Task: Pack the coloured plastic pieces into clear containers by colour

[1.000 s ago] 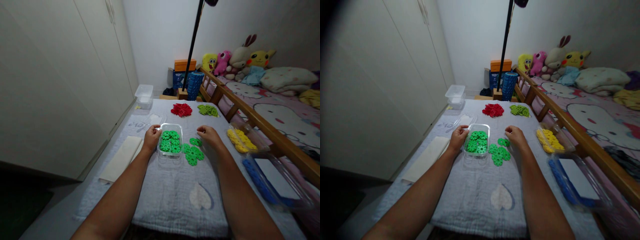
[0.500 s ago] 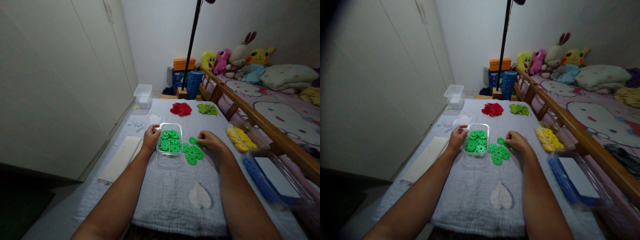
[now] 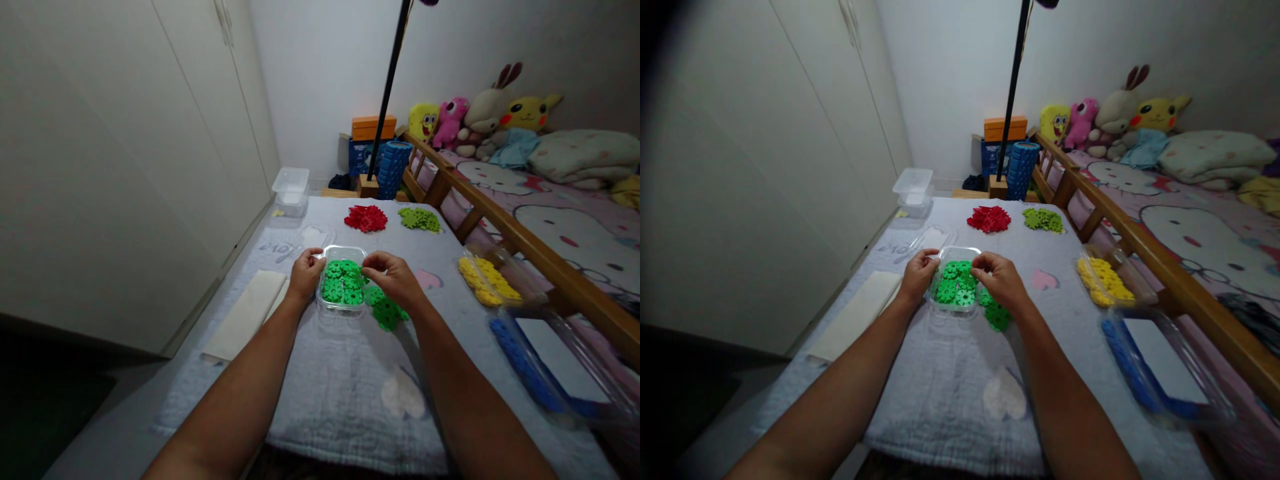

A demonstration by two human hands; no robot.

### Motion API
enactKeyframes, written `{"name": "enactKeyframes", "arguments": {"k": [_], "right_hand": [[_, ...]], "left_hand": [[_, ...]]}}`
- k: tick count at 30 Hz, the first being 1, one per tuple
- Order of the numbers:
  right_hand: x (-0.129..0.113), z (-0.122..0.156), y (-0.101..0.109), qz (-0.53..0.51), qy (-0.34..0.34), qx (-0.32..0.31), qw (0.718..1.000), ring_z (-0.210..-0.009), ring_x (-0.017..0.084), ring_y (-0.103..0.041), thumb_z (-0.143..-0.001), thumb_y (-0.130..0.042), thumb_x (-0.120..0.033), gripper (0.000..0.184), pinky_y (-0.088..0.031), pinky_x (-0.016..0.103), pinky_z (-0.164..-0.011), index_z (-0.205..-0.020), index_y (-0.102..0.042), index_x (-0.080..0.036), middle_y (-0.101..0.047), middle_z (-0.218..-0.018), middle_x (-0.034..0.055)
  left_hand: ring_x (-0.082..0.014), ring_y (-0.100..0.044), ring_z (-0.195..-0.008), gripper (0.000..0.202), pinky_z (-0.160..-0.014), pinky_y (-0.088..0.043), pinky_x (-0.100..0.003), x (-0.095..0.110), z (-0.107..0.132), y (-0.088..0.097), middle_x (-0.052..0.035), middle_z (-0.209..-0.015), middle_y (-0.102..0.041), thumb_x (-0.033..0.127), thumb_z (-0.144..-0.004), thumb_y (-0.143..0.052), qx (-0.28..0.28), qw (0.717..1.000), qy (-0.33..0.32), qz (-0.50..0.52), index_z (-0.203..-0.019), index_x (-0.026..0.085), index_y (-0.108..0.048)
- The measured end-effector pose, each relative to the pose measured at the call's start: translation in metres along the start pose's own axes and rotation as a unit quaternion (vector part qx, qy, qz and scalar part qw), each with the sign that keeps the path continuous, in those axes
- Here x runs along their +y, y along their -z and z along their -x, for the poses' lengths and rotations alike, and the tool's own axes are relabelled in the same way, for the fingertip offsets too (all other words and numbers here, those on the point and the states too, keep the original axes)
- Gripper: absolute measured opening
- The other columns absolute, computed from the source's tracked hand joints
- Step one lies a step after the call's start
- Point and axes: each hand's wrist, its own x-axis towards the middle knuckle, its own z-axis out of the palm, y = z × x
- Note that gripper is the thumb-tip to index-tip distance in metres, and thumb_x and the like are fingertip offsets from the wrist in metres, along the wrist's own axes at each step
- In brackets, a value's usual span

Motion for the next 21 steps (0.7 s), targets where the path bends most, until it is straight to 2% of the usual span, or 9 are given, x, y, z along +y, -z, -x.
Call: {"name": "enactKeyframes", "arguments": {"k": [3,5,7,9,11,14,16,18,21], "right_hand": [[-0.007,0.004,-0.014,0.068,0.036,-0.032,0.997,-0.082,0.019,-0.064,-0.08,-0.07,-0.026,0.008,-0.049,0.034,-0.082,-0.086,-0.074,-0.023,-0.072,-0.084,0.0021],[-0.008,0.005,-0.021,0.099,0.05,-0.074,0.991,-0.088,0.021,-0.066,-0.082,-0.069,-0.021,0.011,-0.049,0.037,-0.089,-0.089,-0.077,-0.025,-0.076,-0.09,0.0029],[-0.006,0.005,-0.023,0.122,0.06,-0.086,0.987,-0.099,0.024,-0.067,-0.084,-0.068,-0.019,0.018,-0.047,0.042,-0.098,-0.096,-0.078,-0.027,-0.078,-0.099,0.0043],[0.001,0.003,-0.02,0.14,0.064,-0.05,0.987,-0.112,0.028,-0.065,-0.085,-0.066,-0.018,0.026,-0.044,0.048,-0.105,-0.106,-0.078,-0.028,-0.077,-0.113,0.0064],[0.012,0.0,-0.01,0.163,0.062,0.012,0.985,-0.121,0.03,-0.061,-0.087,-0.065,-0.019,0.029,-0.042,0.051,-0.109,-0.112,-0.077,-0.027,-0.075,-0.123,0.0086],[0.03,-0.005,0.013,0.216,0.04,0.064,0.973,-0.118,0.03,-0.061,-0.087,-0.063,-0.019,0.026,-0.041,0.05,-0.108,-0.109,-0.076,-0.023,-0.075,-0.121,0.0107],[0.042,-0.006,0.029,0.249,0.004,0.044,0.968,-0.11,0.029,-0.063,-0.085,-0.066,-0.02,0.022,-0.044,0.046,-0.104,-0.104,-0.077,-0.022,-0.075,-0.114,0.0106],[0.05,-0.006,0.041,0.268,-0.033,-0.004,0.963,-0.101,0.027,-0.065,-0.082,-0.071,-0.022,0.02,-0.047,0.042,-0.097,-0.101,-0.077,-0.021,-0.074,-0.108,0.0099],[0.054,-0.002,0.045,0.279,-0.046,-0.084,0.955,-0.098,0.024,-0.064,-0.077,-0.078,-0.027,0.024,-0.048,0.036,-0.091,-0.101,-0.079,-0.021,-0.072,-0.104,0.008]], "left_hand": [[-0.0103,-0.039,-0.052,0.04,-0.053,-0.031,-0.023,0.0,0.0,0.0,0.0091,-0.06,-0.045,0.042,-0.074,-0.069,0.0,1.0,0.002,-0.003,-0.105,0.018,-0.066],[-0.0104,-0.04,-0.052,0.039,-0.053,-0.031,-0.023,0.0,0.0,0.0,0.009,-0.06,-0.045,0.042,-0.074,-0.069,0.003,1.0,0.002,-0.007,-0.105,0.018,-0.066],[-0.0105,-0.04,-0.052,0.039,-0.053,-0.031,-0.023,-0.001,-0.001,0.0,0.0088,-0.06,-0.045,0.041,-0.074,-0.069,0.004,1.0,0.002,-0.007,-0.105,0.018,-0.067],[-0.0106,-0.041,-0.052,0.038,-0.053,-0.031,-0.023,-0.002,-0.001,0.001,0.0087,-0.06,-0.045,0.041,-0.074,-0.069,0.003,1.0,0.0,-0.004,-0.105,0.018,-0.067],[-0.0105,-0.04,-0.052,0.037,-0.053,-0.031,-0.023,-0.002,-0.001,0.001,0.0087,-0.06,-0.045,0.04,-0.075,-0.07,0.002,1.0,-0.003,-0.002,-0.105,0.018,-0.067],[-0.0105,-0.04,-0.052,0.036,-0.054,-0.032,-0.023,-0.003,-0.001,0.001,0.0088,-0.059,-0.044,0.039,-0.076,-0.069,0.003,1.0,-0.011,-0.004,-0.105,0.018,-0.067],[-0.0106,-0.04,-0.053,0.036,-0.054,-0.032,-0.023,-0.003,-0.001,0.001,0.0087,-0.059,-0.044,0.039,-0.076,-0.069,0.004,1.0,-0.012,-0.005,-0.105,0.018,-0.067],[-0.0109,-0.041,-0.053,0.037,-0.054,-0.032,-0.023,-0.002,-0.001,0.0,0.0086,-0.06,-0.045,0.04,-0.076,-0.069,0.005,1.0,-0.007,-0.006,-0.105,0.018,-0.066],[-0.0108,-0.041,-0.052,0.038,-0.053,-0.031,-0.023,0.0,0.0,0.0,0.0089,-0.059,-0.045,0.041,-0.075,-0.069,0.002,1.0,0.001,-0.007,-0.105,0.018,-0.066]]}}
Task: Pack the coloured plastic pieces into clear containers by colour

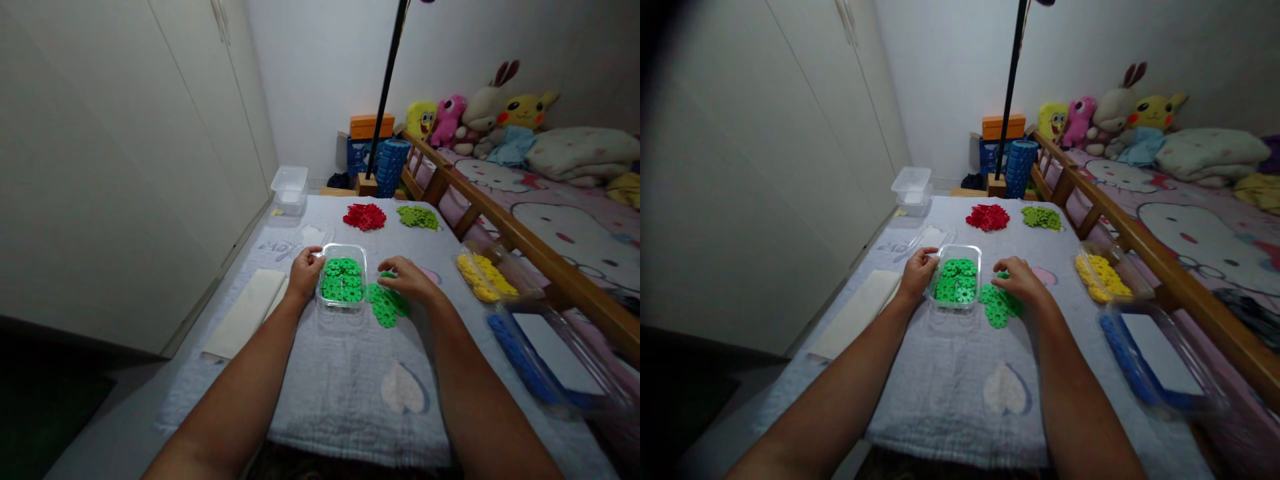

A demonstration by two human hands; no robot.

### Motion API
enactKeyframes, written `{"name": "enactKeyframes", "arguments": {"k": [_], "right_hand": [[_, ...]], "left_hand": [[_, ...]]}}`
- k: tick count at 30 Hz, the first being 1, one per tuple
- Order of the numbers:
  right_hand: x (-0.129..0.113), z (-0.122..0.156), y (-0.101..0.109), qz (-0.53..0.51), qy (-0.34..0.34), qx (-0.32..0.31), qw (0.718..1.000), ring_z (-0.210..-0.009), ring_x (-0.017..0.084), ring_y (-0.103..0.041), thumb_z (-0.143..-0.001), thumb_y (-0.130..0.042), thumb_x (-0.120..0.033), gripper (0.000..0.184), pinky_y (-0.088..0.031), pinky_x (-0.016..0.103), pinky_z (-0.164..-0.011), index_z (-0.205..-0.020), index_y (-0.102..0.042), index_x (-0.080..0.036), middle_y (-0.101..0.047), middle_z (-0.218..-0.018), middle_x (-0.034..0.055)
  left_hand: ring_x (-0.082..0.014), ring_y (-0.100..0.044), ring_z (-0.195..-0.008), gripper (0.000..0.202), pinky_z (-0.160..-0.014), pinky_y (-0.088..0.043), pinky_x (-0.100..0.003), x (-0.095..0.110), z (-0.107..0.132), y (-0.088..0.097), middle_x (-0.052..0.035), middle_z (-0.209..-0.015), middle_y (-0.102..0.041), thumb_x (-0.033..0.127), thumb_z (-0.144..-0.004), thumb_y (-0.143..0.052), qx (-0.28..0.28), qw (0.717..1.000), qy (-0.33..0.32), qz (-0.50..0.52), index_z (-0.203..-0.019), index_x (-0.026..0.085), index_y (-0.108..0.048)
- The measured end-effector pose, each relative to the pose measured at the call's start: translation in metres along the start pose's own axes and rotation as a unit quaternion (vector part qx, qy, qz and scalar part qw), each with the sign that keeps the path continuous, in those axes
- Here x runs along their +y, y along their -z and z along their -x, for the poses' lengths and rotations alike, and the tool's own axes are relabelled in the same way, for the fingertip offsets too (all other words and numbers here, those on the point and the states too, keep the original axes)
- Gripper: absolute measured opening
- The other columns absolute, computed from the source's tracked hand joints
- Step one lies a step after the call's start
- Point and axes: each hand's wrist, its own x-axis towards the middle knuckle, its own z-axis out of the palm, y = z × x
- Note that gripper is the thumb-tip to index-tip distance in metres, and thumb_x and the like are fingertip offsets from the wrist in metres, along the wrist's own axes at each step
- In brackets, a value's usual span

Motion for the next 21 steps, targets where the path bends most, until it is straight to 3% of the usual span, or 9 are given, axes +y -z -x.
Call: {"name": "enactKeyframes", "arguments": {"k": [4,8,15,21], "right_hand": [[-0.013,0.003,-0.008,0.062,0.018,-0.056,0.996,-0.1,0.025,-0.06,-0.072,-0.084,-0.03,0.024,-0.044,0.035,-0.089,-0.095,-0.08,-0.027,-0.07,-0.101,0.0057],[-0.025,0.004,-0.011,0.094,-0.003,-0.055,0.994,-0.101,0.027,-0.058,-0.071,-0.083,-0.025,0.015,-0.041,0.035,-0.084,-0.085,-0.078,-0.025,-0.071,-0.099,0.0072],[-0.009,0.002,-0.005,-0.051,-0.028,-0.044,0.997,-0.069,0.016,-0.055,-0.071,-0.072,-0.02,0.009,-0.036,0.027,-0.063,-0.071,-0.063,-0.022,-0.064,-0.071,-0.0019],[-0.005,0.002,-0.001,-0.113,-0.059,-0.02,0.992,-0.061,0.015,-0.052,-0.068,-0.069,-0.024,0.009,-0.034,0.027,-0.058,-0.069,-0.06,-0.022,-0.06,-0.065,-0.0031]], "left_hand": [[-0.0103,-0.039,-0.051,0.037,-0.053,-0.031,-0.023,0.002,0.001,0.0,0.0092,-0.059,-0.044,0.041,-0.075,-0.069,0.0,1.0,-0.001,0.005,-0.104,0.018,-0.066],[-0.0101,-0.039,-0.051,0.036,-0.053,-0.031,-0.023,0.002,0.001,0.0,0.0091,-0.059,-0.044,0.039,-0.075,-0.07,0.0,1.0,0.002,0.013,-0.104,0.018,-0.066],[-0.0102,-0.039,-0.051,0.037,-0.053,-0.031,-0.023,0.002,0.001,0.0,0.009,-0.06,-0.044,0.041,-0.075,-0.069,-0.003,1.0,0.0,0.01,-0.104,0.018,-0.066],[-0.0101,-0.039,-0.052,0.037,-0.053,-0.031,-0.023,0.0,0.0,0.0,0.009,-0.06,-0.044,0.041,-0.075,-0.069,0.001,1.0,-0.004,0.007,-0.104,0.018,-0.066]]}}
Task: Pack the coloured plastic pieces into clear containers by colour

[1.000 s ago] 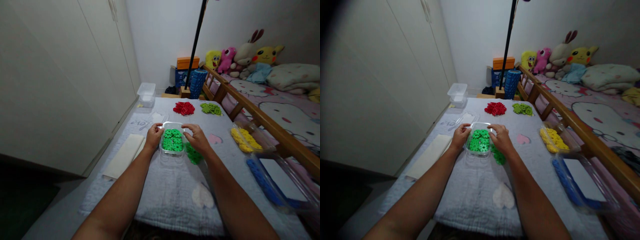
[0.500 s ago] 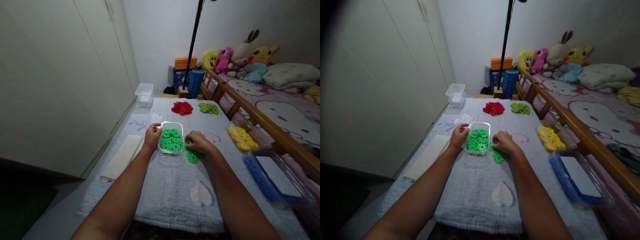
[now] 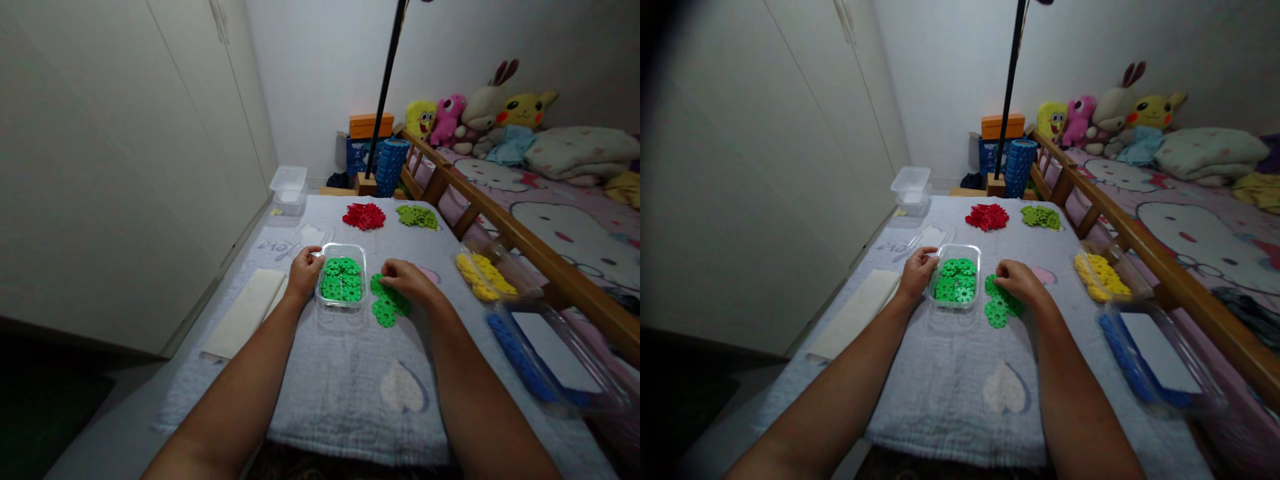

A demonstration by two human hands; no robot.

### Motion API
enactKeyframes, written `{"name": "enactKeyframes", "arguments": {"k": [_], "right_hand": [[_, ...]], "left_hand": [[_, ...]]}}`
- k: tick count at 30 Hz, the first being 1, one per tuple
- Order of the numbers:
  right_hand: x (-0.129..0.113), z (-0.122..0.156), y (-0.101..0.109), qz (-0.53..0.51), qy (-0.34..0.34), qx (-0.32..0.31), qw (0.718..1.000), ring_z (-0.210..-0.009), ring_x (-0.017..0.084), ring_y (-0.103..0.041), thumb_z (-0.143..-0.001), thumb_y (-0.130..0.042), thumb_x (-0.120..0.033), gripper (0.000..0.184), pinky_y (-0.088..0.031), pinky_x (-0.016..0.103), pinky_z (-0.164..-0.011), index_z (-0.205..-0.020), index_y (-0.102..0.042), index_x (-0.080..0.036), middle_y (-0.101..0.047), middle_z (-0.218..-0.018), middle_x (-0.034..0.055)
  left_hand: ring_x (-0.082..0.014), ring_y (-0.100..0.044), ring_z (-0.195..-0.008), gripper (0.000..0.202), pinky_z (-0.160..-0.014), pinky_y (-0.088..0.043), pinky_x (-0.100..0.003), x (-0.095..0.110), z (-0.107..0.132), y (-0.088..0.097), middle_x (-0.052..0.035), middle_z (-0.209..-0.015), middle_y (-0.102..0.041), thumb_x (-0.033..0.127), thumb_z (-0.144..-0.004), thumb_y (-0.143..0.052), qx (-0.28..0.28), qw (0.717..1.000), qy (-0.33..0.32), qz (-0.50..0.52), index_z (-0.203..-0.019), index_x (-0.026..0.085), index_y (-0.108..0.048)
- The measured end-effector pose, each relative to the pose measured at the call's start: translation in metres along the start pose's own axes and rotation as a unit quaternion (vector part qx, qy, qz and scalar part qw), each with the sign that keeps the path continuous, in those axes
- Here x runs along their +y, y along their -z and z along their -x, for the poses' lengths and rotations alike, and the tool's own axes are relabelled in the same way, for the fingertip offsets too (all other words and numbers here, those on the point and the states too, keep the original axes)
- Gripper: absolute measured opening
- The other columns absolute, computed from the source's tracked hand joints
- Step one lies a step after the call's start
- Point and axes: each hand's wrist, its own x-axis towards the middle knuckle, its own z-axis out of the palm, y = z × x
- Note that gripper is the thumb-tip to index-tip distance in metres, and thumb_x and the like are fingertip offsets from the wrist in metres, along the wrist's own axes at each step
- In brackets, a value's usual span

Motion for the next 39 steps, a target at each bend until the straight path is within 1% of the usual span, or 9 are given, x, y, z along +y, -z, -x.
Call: {"name": "enactKeyframes", "arguments": {"k": [3,6,10,16,20,25,30,35,39], "right_hand": [[-0.004,0.002,0.007,-0.038,0.007,0.008,0.999,-0.063,0.015,-0.053,-0.068,-0.068,-0.029,0.009,-0.037,0.028,-0.06,-0.068,-0.063,-0.021,-0.061,-0.066,-0.0017],[-0.013,0.004,0.014,-0.106,0.029,0.056,0.992,-0.065,0.016,-0.053,-0.069,-0.071,-0.039,0.02,-0.04,0.028,-0.062,-0.07,-0.065,-0.021,-0.061,-0.067,-0.0008],[-0.033,0.004,0.007,-0.171,0.057,0.092,0.979,-0.064,0.015,-0.052,-0.073,-0.07,-0.047,0.027,-0.039,0.028,-0.06,-0.074,-0.064,-0.021,-0.06,-0.068,-0.0012],[-0.069,-0.01,-0.027,-0.086,0.108,0.034,0.99,-0.064,0.014,-0.055,-0.077,-0.068,-0.027,0.007,-0.041,0.027,-0.064,-0.076,-0.066,-0.02,-0.064,-0.068,-0.0023],[-0.077,-0.019,-0.038,-0.04,0.117,0.03,0.992,-0.072,0.016,-0.062,-0.078,-0.066,-0.018,0.004,-0.044,0.027,-0.07,-0.081,-0.068,-0.02,-0.069,-0.075,0.0],[-0.048,-0.019,-0.015,-0.009,0.107,0.108,0.988,-0.08,0.018,-0.065,-0.082,-0.063,-0.021,0.012,-0.048,0.03,-0.078,-0.09,-0.072,-0.02,-0.075,-0.089,0.0043],[0.002,-0.013,0.012,0.079,-0.007,0.127,0.989,-0.078,0.019,-0.064,-0.081,-0.065,-0.025,0.014,-0.046,0.03,-0.074,-0.089,-0.074,-0.018,-0.074,-0.088,0.0066],[0.032,-0.008,0.007,0.133,-0.032,0.074,0.988,-0.077,0.02,-0.061,-0.073,-0.071,-0.028,0.01,-0.041,0.03,-0.069,-0.078,-0.07,-0.019,-0.071,-0.081,0.0047],[0.04,-0.009,-0.003,0.073,-0.018,0.087,0.993,-0.071,0.018,-0.057,-0.066,-0.072,-0.029,0.016,-0.038,0.028,-0.064,-0.074,-0.061,-0.022,-0.064,-0.073,-0.0005]], "left_hand": [[-0.01,-0.039,-0.052,0.038,-0.054,-0.031,-0.023,-0.001,-0.001,0.0,0.0092,-0.06,-0.044,0.04,-0.075,-0.069,-0.001,1.0,-0.001,-0.003,-0.104,0.017,-0.066],[-0.01,-0.039,-0.052,0.039,-0.054,-0.031,-0.023,-0.002,-0.002,0.001,0.0093,-0.06,-0.044,0.04,-0.075,-0.068,-0.002,1.0,-0.001,-0.004,-0.105,0.017,-0.066],[-0.0105,-0.04,-0.052,0.039,-0.054,-0.032,-0.023,-0.004,-0.002,0.001,0.009,-0.059,-0.044,0.04,-0.076,-0.068,-0.006,1.0,-0.005,-0.008,-0.106,0.017,-0.066],[-0.0109,-0.041,-0.053,0.038,-0.055,-0.033,-0.023,-0.006,-0.004,0.001,0.0087,-0.059,-0.045,0.04,-0.076,-0.068,-0.006,1.0,-0.015,-0.007,-0.105,0.017,-0.066],[-0.0108,-0.041,-0.053,0.038,-0.055,-0.032,-0.023,-0.006,-0.004,0.001,0.0089,-0.059,-0.045,0.04,-0.076,-0.068,-0.007,1.0,-0.012,0.002,-0.105,0.017,-0.066],[-0.0104,-0.039,-0.053,0.038,-0.055,-0.032,-0.023,-0.005,-0.003,0.0,0.0095,-0.06,-0.042,0.039,-0.077,-0.068,-0.002,1.0,-0.015,-0.002,-0.107,0.017,-0.065],[-0.0106,-0.04,-0.053,0.037,-0.055,-0.032,-0.023,-0.003,-0.002,0.0,0.0092,-0.06,-0.044,0.038,-0.077,-0.067,0.0,1.0,-0.013,-0.012,-0.107,0.017,-0.064],[-0.0113,-0.042,-0.054,0.035,-0.055,-0.033,-0.024,-0.003,-0.002,0.001,0.0084,-0.061,-0.045,0.039,-0.078,-0.066,0.002,0.999,-0.017,-0.036,-0.105,0.017,-0.065],[-0.012,-0.043,-0.055,0.035,-0.055,-0.033,-0.024,-0.002,0.0,0.0,0.008,-0.061,-0.046,0.04,-0.079,-0.065,0.004,0.998,-0.029,-0.054,-0.105,0.018,-0.066]]}}
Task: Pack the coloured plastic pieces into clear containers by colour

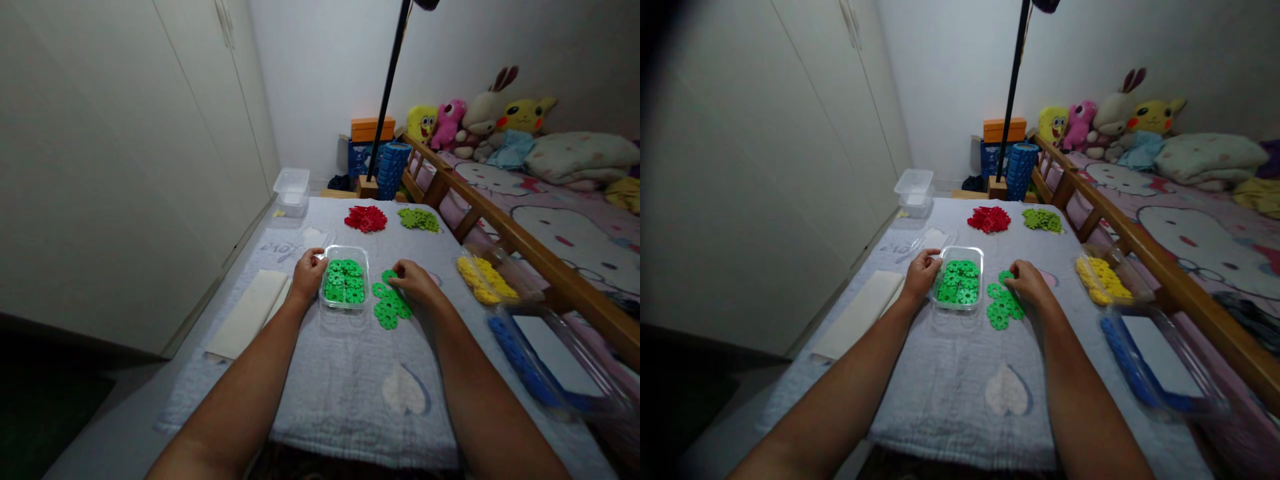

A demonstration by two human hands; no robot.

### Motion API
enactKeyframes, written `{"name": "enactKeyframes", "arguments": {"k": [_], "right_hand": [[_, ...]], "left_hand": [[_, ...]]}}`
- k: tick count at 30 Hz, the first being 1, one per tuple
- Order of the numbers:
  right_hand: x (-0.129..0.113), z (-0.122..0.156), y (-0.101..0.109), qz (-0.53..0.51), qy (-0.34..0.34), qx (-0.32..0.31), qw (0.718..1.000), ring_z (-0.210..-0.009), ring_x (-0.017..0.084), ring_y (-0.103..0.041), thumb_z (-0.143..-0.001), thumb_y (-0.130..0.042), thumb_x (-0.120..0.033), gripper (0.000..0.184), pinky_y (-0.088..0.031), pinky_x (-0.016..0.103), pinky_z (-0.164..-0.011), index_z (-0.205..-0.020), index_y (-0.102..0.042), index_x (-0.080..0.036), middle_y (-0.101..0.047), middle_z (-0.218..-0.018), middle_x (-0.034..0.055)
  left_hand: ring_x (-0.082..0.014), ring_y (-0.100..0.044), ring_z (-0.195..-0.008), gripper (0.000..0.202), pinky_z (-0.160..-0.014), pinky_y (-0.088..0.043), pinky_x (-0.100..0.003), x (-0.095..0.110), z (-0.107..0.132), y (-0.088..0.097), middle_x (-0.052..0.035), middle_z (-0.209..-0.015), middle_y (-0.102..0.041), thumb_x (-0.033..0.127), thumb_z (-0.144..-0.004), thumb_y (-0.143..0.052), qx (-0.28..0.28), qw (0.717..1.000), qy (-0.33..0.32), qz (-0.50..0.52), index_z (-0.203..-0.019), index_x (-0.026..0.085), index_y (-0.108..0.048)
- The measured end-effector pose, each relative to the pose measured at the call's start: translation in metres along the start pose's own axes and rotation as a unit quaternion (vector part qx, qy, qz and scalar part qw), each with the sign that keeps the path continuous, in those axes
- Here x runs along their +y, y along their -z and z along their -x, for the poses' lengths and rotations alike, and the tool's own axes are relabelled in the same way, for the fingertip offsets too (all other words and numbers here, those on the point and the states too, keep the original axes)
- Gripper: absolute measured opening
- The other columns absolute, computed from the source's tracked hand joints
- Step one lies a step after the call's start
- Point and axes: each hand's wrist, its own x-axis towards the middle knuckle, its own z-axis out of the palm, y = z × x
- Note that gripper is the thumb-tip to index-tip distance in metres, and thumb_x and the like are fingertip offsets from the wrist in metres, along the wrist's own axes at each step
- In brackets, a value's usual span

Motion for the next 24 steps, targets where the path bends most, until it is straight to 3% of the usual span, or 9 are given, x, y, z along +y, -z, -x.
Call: {"name": "enactKeyframes", "arguments": {"k": [5,8,11,15,18,21,24], "right_hand": [[-0.005,0.001,0.003,-0.123,-0.021,0.067,0.99,-0.066,0.018,-0.056,-0.067,-0.069,-0.035,0.016,-0.041,0.03,-0.063,-0.072,-0.061,-0.022,-0.062,-0.067,-0.0009],[-0.025,0.003,0.012,-0.188,0.0,0.121,0.975,-0.068,0.019,-0.059,-0.071,-0.069,-0.041,0.022,-0.044,0.031,-0.065,-0.078,-0.067,-0.02,-0.067,-0.071,0.0016],[-0.056,0.005,0.015,-0.217,0.046,0.1,0.97,-0.071,0.019,-0.063,-0.077,-0.068,-0.041,0.022,-0.047,0.031,-0.068,-0.082,-0.071,-0.019,-0.071,-0.076,0.003],[-0.091,0.007,0.005,-0.138,0.108,0.017,0.984,-0.076,0.019,-0.067,-0.083,-0.064,-0.026,0.012,-0.049,0.031,-0.075,-0.084,-0.075,-0.021,-0.075,-0.08,0.0029],[-0.104,0.007,-0.006,-0.035,0.14,-0.014,0.989,-0.085,0.022,-0.067,-0.085,-0.065,-0.018,0.013,-0.048,0.036,-0.085,-0.085,-0.077,-0.023,-0.077,-0.086,0.0036],[-0.103,0.005,-0.01,0.023,0.157,-0.008,0.987,-0.101,0.027,-0.066,-0.087,-0.066,-0.017,0.015,-0.045,0.043,-0.097,-0.091,-0.079,-0.024,-0.078,-0.101,0.007],[-0.092,0.002,-0.004,0.033,0.152,0.05,0.987,-0.108,0.028,-0.064,-0.087,-0.067,-0.017,0.02,-0.044,0.045,-0.102,-0.102,-0.078,-0.022,-0.075,-0.115,0.0112]], "left_hand": [[-0.0121,-0.043,-0.055,0.033,-0.056,-0.033,-0.024,0.003,0.001,-0.001,0.0083,-0.06,-0.045,0.039,-0.08,-0.064,-0.003,1.0,-0.008,-0.009,-0.104,0.017,-0.065],[-0.0121,-0.043,-0.056,0.031,-0.057,-0.033,-0.024,0.004,0.001,-0.002,0.0084,-0.06,-0.044,0.037,-0.08,-0.064,-0.003,1.0,-0.008,-0.009,-0.103,0.018,-0.064],[-0.0121,-0.043,-0.056,0.03,-0.056,-0.033,-0.024,0.004,0.001,-0.002,0.0085,-0.06,-0.044,0.036,-0.079,-0.065,-0.001,1.0,-0.003,-0.004,-0.102,0.017,-0.065],[-0.0117,-0.043,-0.055,0.031,-0.056,-0.033,-0.024,0.003,0.001,-0.002,0.0087,-0.06,-0.044,0.038,-0.08,-0.066,-0.004,1.0,-0.003,0.006,-0.103,0.017,-0.065],[-0.0116,-0.043,-0.054,0.032,-0.056,-0.032,-0.024,0.002,0.001,-0.002,0.0086,-0.06,-0.044,0.039,-0.079,-0.066,-0.005,1.0,0.0,0.009,-0.103,0.018,-0.066],[-0.0116,-0.043,-0.054,0.033,-0.056,-0.032,-0.024,0.001,0.001,-0.002,0.0084,-0.06,-0.045,0.038,-0.079,-0.066,-0.004,1.0,0.001,0.007,-0.105,0.017,-0.066],[-0.0117,-0.043,-0.055,0.034,-0.056,-0.032,-0.024,0.0,0.001,-0.002,0.0083,-0.06,-0.045,0.039,-0.08,-0.066,-0.006,1.0,0.002,0.008,-0.105,0.018,-0.066]]}}
